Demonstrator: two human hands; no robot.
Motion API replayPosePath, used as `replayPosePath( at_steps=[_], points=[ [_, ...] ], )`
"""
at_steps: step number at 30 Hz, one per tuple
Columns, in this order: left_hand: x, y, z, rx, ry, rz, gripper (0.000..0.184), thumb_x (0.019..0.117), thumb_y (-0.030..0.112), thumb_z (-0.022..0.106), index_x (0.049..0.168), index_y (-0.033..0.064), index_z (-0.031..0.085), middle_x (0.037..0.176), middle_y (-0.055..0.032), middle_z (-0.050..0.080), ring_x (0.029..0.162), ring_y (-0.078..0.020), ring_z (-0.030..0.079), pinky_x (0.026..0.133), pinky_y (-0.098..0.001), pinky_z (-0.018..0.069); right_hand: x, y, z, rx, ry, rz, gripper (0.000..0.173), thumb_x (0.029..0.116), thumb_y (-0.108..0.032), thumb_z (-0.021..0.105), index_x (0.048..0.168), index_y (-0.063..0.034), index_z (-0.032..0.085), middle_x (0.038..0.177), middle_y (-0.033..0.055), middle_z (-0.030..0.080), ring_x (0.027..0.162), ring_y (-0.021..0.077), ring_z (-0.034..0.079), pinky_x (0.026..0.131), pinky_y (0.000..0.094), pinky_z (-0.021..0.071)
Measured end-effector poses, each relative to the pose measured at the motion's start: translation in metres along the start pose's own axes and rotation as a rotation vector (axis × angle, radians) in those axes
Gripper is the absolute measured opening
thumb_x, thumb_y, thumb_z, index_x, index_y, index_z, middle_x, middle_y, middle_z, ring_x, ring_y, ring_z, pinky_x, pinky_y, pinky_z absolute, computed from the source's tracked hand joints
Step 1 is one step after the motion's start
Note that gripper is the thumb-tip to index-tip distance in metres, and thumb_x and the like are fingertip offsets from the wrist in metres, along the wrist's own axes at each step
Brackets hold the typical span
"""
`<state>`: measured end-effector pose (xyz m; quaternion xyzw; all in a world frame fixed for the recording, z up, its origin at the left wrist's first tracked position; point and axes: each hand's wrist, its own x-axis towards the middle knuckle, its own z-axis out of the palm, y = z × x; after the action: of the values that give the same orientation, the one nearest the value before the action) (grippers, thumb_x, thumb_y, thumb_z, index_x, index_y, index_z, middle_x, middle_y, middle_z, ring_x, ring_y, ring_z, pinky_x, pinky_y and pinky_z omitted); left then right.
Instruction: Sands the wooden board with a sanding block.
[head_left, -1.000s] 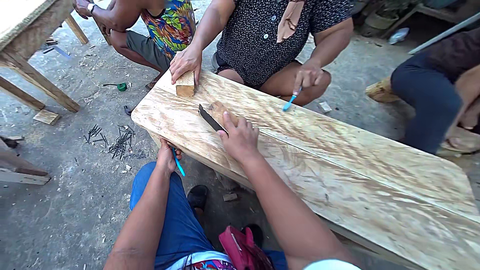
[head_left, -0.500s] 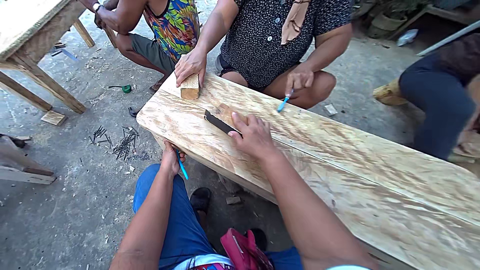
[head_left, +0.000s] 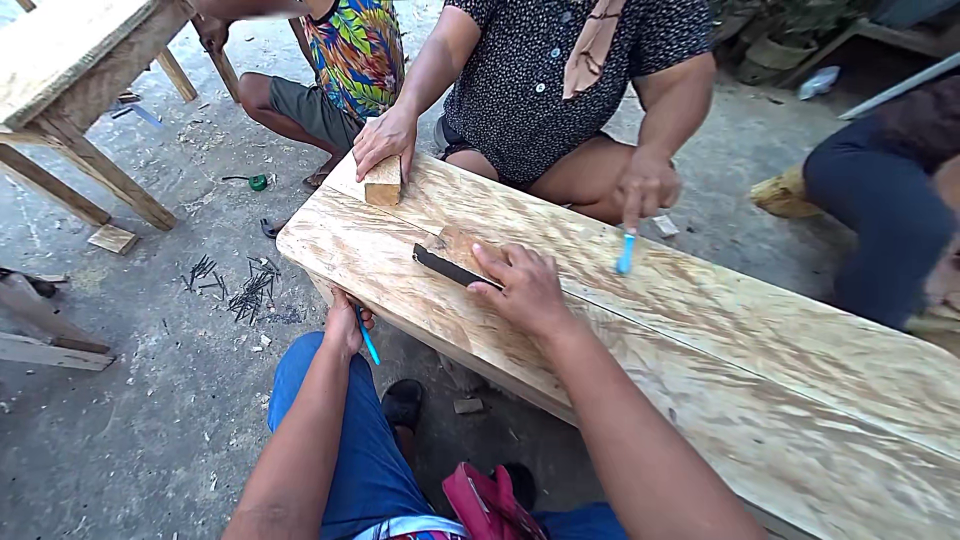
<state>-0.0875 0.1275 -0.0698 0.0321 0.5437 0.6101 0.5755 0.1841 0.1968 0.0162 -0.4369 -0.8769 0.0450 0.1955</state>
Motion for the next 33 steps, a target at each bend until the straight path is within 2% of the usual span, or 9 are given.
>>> replayPosePath(
  at_steps=[3, 9, 12, 15, 20, 24, 28, 30, 33],
  points=[
    [0.002, -0.001, -0.003, 0.021, -0.018, 0.007, 0.066, 0.1027, 0.067, 0.014, 0.099, 0.0142, 0.052, 0.060, -0.0017, 0.049, 0.041, -0.0097, 0.042, 0.037, -0.0217, 0.0352, 0.021, -0.013, 0.014, 0.008, 0.035, -0.033, 0.054, 0.0947, -0.044, 0.070, 0.141, -0.0157, 0.065, 0.117, 0.0269, 0.066, 0.104, 0.0471, 0.064, 0.086, 0.0659, 0.0461],
    [-0.001, 0.003, 0.001, 0.017, 0.024, 0.019, 0.068, 0.1023, 0.068, 0.012, 0.098, 0.0137, 0.052, 0.060, -0.0018, 0.050, 0.040, -0.0092, 0.042, 0.036, -0.0217, 0.0350, 0.075, -0.064, 0.028, 0.068, -0.129, 0.031, 0.056, 0.0960, -0.045, 0.069, 0.148, -0.0282, 0.058, 0.128, 0.0218, 0.064, 0.122, 0.0413, 0.058, 0.098, 0.0629, 0.0417],
    [-0.003, 0.003, 0.002, 0.015, 0.027, 0.018, 0.069, 0.1015, 0.070, 0.012, 0.098, 0.0140, 0.052, 0.060, -0.0015, 0.051, 0.040, -0.0090, 0.042, 0.037, -0.0215, 0.0350, 0.057, -0.053, 0.018, 0.079, -0.139, 0.036, 0.056, 0.0957, -0.040, 0.071, 0.149, -0.0281, 0.057, 0.132, 0.0215, 0.063, 0.122, 0.0410, 0.059, 0.099, 0.0623, 0.0419],
    [-0.003, 0.002, 0.000, 0.022, 0.001, 0.023, 0.069, 0.1000, 0.072, 0.011, 0.105, 0.0165, 0.053, 0.064, -0.0017, 0.054, 0.041, -0.0083, 0.043, 0.037, -0.0212, 0.0357, 0.014, -0.017, -0.001, 0.061, -0.087, 0.057, 0.055, 0.0948, -0.039, 0.073, 0.147, -0.0259, 0.060, 0.129, 0.0219, 0.065, 0.116, 0.0422, 0.062, 0.096, 0.0639, 0.0443],
    [0.000, 0.003, -0.004, 0.021, -0.033, 0.022, 0.068, 0.1022, 0.068, 0.010, 0.101, 0.0151, 0.053, 0.061, -0.0016, 0.052, 0.041, -0.0086, 0.043, 0.037, -0.0213, 0.0354, -0.030, 0.020, -0.016, 0.004, 0.025, 0.115, 0.058, 0.0906, -0.041, 0.077, 0.143, -0.0190, 0.064, 0.123, 0.0260, 0.065, 0.107, 0.0465, 0.063, 0.088, 0.0677, 0.0433],
    [0.003, 0.002, -0.005, 0.021, -0.041, 0.036, 0.068, 0.1022, 0.068, 0.012, 0.101, 0.0143, 0.054, 0.060, -0.0022, 0.052, 0.040, -0.0095, 0.042, 0.036, -0.0217, 0.0356, 0.012, -0.018, 0.005, 0.025, -0.011, 0.161, 0.055, 0.0934, -0.039, 0.074, 0.144, -0.0207, 0.063, 0.121, 0.0234, 0.066, 0.110, 0.0442, 0.062, 0.093, 0.0660, 0.0426],
    [-0.002, 0.003, 0.000, 0.017, -0.034, 0.048, 0.070, 0.1005, 0.070, 0.008, 0.104, 0.0152, 0.052, 0.062, -0.0020, 0.054, 0.041, -0.0090, 0.043, 0.037, -0.0219, 0.0368, 0.057, -0.072, 0.017, 0.075, -0.159, 0.203, 0.057, 0.0977, -0.040, 0.069, 0.152, -0.0288, 0.054, 0.133, 0.0214, 0.061, 0.125, 0.0418, 0.056, 0.101, 0.0646, 0.0398],
    [-0.005, 0.004, 0.002, 0.029, -0.032, 0.046, 0.072, 0.0994, 0.072, 0.007, 0.104, 0.0161, 0.052, 0.062, -0.0016, 0.054, 0.041, -0.0089, 0.044, 0.037, -0.0218, 0.0370, 0.055, -0.073, 0.012, 0.078, -0.205, 0.197, 0.057, 0.0992, -0.040, 0.067, 0.153, -0.0307, 0.051, 0.138, 0.0212, 0.059, 0.127, 0.0410, 0.054, 0.102, 0.0632, 0.0389],
    [-0.006, 0.003, 0.002, 0.070, -0.055, 0.045, 0.074, 0.0977, 0.074, 0.005, 0.101, 0.0173, 0.052, 0.060, 0.0001, 0.054, 0.041, -0.0080, 0.044, 0.037, -0.0216, 0.0376, 0.020, -0.047, -0.001, 0.070, -0.177, 0.182, 0.056, 0.0984, -0.039, 0.068, 0.151, -0.0302, 0.054, 0.134, 0.0196, 0.062, 0.122, 0.0401, 0.058, 0.098, 0.0617, 0.0413]
  ],
)
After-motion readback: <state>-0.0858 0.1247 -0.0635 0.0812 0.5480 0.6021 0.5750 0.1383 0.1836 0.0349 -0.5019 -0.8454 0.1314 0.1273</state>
